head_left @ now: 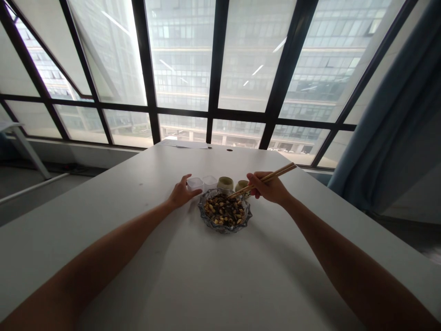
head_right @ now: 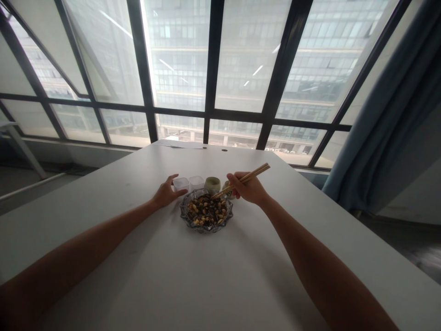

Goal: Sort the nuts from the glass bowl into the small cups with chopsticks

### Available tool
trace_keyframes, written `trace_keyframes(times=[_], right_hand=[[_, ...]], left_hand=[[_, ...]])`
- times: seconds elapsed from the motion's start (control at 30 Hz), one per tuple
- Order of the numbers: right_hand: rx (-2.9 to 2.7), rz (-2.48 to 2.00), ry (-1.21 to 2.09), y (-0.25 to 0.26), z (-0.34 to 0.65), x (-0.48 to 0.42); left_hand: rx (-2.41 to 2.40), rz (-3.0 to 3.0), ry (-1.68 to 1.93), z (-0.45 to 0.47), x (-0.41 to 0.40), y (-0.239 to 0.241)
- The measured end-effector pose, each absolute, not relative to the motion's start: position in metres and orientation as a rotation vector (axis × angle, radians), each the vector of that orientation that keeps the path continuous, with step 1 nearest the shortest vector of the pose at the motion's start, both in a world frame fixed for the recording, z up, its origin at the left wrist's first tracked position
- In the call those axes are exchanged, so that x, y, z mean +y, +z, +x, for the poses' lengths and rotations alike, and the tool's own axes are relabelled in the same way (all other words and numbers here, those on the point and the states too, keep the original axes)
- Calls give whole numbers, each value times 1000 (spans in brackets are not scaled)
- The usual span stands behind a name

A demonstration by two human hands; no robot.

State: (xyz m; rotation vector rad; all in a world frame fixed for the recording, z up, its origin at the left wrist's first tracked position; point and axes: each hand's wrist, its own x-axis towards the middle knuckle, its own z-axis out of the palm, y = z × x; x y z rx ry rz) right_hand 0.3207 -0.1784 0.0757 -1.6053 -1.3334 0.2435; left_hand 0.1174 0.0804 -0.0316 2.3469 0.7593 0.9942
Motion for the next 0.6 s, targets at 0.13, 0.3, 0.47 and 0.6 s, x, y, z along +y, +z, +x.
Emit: trace_keyframes(times=[0.13, 0.3, 0.47, 0.6], right_hand=[[-1283, -1589, 192, 73, 321, -176], [-1266, -1587, 205, 74, 321, -175], [-1253, -1587, 198, 74, 321, -176], [-1360, -1596, 255, 74, 321, -178]], left_hand=[[784, 2438, 942, 119, 81, -32], [786, 2524, 1008, 120, 82, -35], [847, 2533, 1025, 120, 80, -35], [875, 2536, 1006, 121, 78, -34]])
